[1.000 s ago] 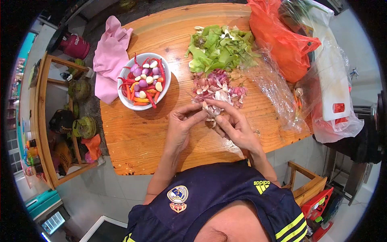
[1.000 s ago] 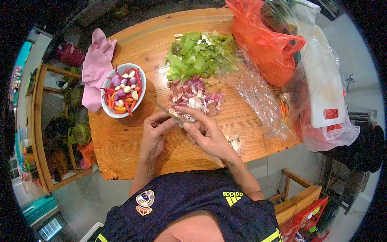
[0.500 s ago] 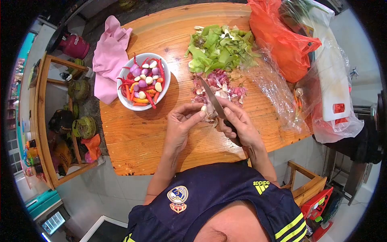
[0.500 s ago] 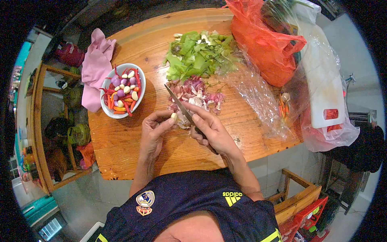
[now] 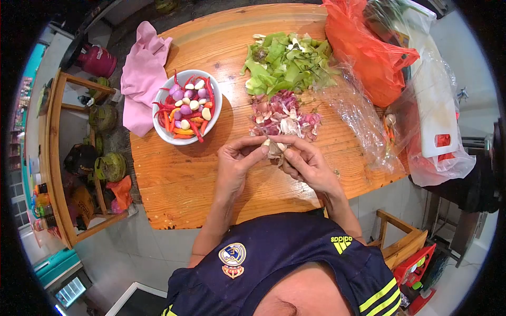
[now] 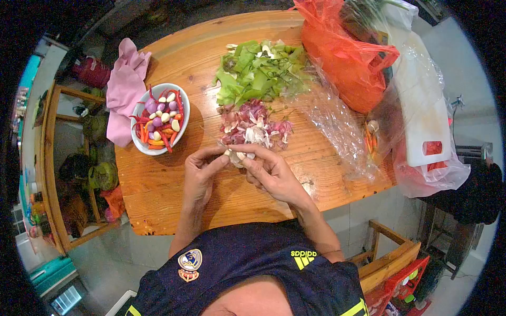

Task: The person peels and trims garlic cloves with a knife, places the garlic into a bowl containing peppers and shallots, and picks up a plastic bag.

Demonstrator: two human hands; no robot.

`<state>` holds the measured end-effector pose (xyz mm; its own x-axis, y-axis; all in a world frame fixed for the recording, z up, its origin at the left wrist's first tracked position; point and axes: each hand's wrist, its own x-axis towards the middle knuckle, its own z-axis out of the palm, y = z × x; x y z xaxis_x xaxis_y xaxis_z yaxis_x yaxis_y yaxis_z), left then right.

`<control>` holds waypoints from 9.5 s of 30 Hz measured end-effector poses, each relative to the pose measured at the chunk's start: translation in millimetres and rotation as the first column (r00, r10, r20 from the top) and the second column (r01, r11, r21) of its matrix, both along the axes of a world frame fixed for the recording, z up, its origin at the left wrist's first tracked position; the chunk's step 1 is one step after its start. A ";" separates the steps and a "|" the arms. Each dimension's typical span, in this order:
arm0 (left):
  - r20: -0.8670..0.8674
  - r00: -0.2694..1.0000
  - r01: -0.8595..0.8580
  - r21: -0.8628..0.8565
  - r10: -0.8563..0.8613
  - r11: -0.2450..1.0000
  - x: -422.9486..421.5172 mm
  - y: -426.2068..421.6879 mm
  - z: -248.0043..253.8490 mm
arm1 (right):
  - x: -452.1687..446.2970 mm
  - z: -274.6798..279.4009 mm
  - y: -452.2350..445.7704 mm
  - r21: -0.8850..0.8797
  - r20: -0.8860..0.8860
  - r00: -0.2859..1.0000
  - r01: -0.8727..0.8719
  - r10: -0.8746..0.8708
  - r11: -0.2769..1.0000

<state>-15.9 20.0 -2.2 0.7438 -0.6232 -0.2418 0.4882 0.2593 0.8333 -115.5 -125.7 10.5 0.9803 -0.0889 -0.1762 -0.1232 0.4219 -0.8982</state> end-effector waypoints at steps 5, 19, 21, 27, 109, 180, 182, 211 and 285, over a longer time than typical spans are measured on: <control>0.012 0.999 0.036 0.013 -0.036 0.999 1.3 1.0 -2.5 | -0.7 1.1 -1.9 0.043 -0.061 0.997 0.041 -0.038 0.998; -0.087 0.996 -0.009 -0.024 0.007 1.000 0.7 -4.6 1.9 | -0.9 3.8 -4.1 0.092 -0.090 0.995 0.040 -0.032 0.995; -0.072 0.997 -0.025 -0.020 0.024 0.999 0.0 -5.3 -0.9 | 3.2 9.5 2.0 0.007 -0.086 0.994 0.073 -0.073 0.997; -0.013 0.999 -0.041 -0.039 0.041 0.998 -1.4 -6.5 -1.1 | 2.0 -4.5 8.8 -0.043 -0.011 1.000 0.003 -0.003 0.999; -0.145 0.989 -0.039 -0.075 0.028 0.996 3.7 0.3 -1.6 | 0.7 22.0 12.7 -0.209 -0.065 0.996 0.042 -0.057 0.977; -0.075 0.997 -0.009 -0.037 0.007 0.999 2.3 -0.6 -4.0 | 0.3 5.0 7.8 -0.136 -0.083 0.996 0.028 -0.039 0.990; -0.119 0.993 0.005 -0.038 -0.009 0.999 2.1 0.1 -3.9 | 0.2 7.9 8.1 -0.067 -0.103 0.993 0.046 -0.053 0.997; -0.145 0.989 0.009 -0.031 -0.014 0.999 2.7 1.0 -4.7 | -0.1 12.9 6.7 -0.141 -0.035 0.999 -0.020 0.015 0.990; -0.008 0.999 -0.049 -0.004 0.049 0.999 -32.0 -19.3 22.6 | -13.1 2.4 -34.2 -0.742 0.083 0.968 0.218 -0.236 0.633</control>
<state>-48.0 0.7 20.5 0.7716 -0.5867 -0.2457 0.4815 0.2864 0.8283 -128.6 -159.9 12.9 0.9079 -0.4180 0.0303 -0.1376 -0.3656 -0.9206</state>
